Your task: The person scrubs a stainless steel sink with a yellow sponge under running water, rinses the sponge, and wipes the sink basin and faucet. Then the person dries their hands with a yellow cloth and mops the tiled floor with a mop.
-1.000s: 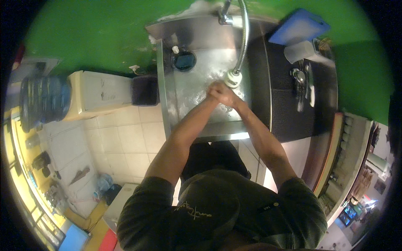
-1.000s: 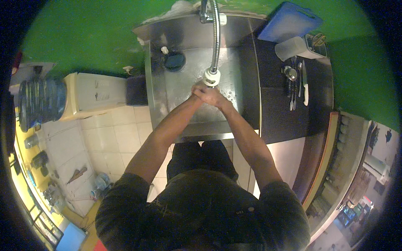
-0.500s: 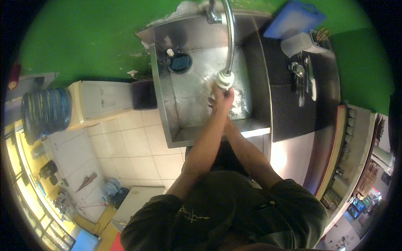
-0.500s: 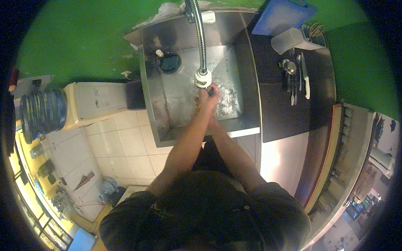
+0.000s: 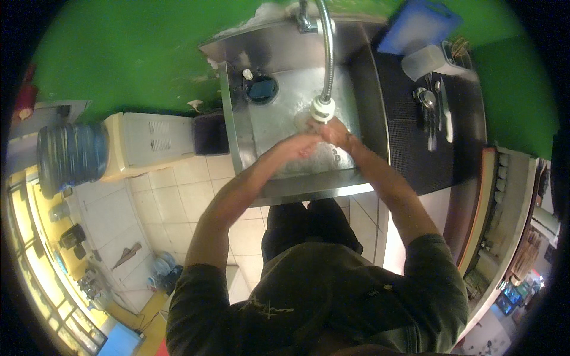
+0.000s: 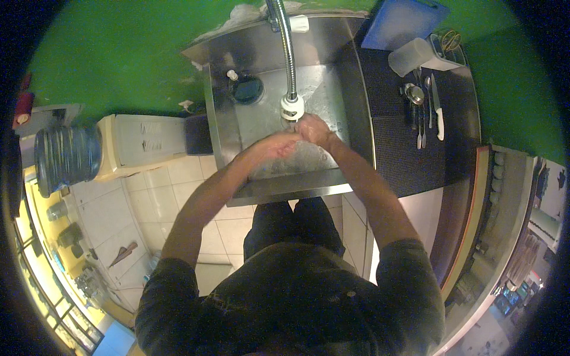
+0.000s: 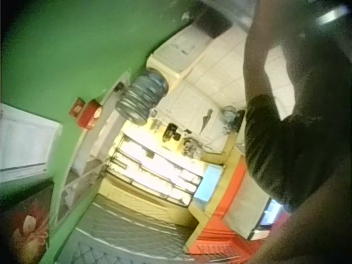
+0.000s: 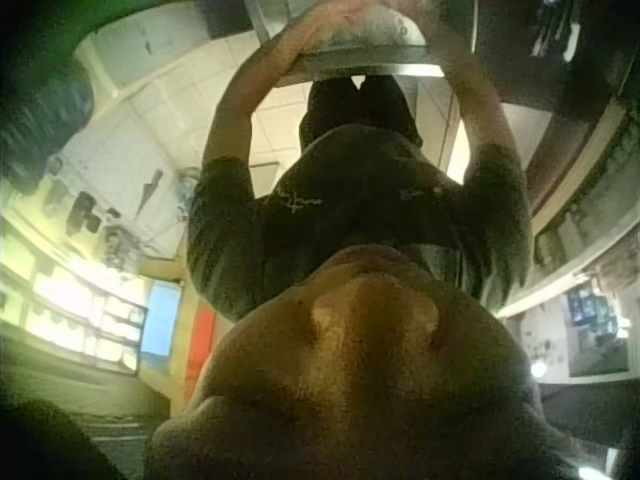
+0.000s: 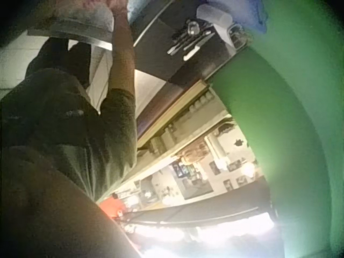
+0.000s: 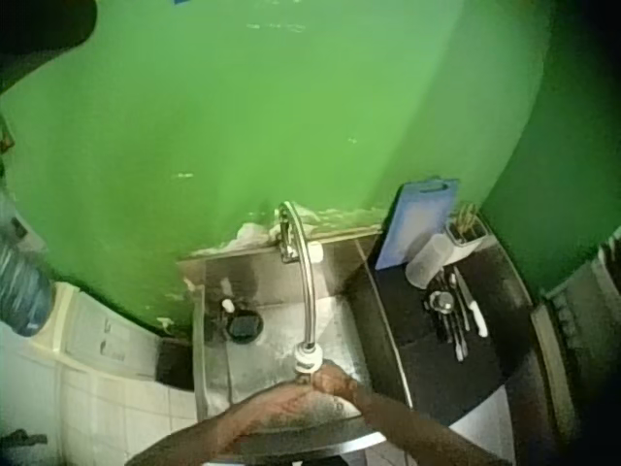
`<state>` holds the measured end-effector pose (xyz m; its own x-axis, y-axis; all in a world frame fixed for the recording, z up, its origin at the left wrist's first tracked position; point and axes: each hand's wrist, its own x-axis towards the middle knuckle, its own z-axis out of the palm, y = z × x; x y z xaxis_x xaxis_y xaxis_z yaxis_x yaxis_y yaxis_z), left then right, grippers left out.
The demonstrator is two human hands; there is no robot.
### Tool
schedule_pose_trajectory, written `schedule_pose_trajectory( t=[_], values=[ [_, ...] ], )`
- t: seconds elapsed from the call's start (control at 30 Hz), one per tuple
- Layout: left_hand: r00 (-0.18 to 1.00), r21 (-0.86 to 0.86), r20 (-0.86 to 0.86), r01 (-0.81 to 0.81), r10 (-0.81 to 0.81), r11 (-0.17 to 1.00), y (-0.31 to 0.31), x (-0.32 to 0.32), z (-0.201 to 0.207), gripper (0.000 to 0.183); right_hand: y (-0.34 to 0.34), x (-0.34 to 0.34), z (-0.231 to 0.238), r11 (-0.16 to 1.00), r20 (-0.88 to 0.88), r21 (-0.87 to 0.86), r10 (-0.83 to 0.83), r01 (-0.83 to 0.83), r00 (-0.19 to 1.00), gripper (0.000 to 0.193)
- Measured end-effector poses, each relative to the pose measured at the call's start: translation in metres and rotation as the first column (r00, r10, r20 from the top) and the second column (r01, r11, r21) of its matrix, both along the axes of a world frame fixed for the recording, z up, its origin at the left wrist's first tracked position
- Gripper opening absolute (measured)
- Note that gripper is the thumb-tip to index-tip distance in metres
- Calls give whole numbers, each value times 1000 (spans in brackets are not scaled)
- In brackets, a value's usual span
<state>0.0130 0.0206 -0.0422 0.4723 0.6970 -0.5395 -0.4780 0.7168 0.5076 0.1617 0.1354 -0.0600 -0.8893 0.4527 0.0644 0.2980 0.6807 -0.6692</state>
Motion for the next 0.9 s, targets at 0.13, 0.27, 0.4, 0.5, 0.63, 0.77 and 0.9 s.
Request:
schedule_pose_trajectory(
  t=[0.13,0.27,0.4,0.5,0.63,0.77,0.9],
  values=[
    [-97,-4,-994,477,48,879,27,1,-5,28,20,-8,-2,907,272,-420,131,-5,953,15],
    [-165,18,-976,583,140,812,34,7,-14,34,39,-6,9,448,516,-813,260,371,816,13],
    [-1,164,-984,403,179,900,17,13,-45,33,21,21,-9,515,313,-810,-23,280,949,72],
    [700,-81,-713,-131,34,988,13,25,-67,50,-28,32,-46,491,237,-766,-382,414,893,88],
    [418,-534,154,-727,895,431,32,65,-36,43,-106,14,-84,648,-189,-655,-639,388,746,87],
    [-371,-910,-127,-326,920,-257,50,89,50,32,-117,5,-91,427,-2,-804,-698,413,716,68],
    [-334,-837,130,-542,934,-78,43,97,75,27,-93,18,-80,363,97,-847,-614,390,783,49]
  ],
)
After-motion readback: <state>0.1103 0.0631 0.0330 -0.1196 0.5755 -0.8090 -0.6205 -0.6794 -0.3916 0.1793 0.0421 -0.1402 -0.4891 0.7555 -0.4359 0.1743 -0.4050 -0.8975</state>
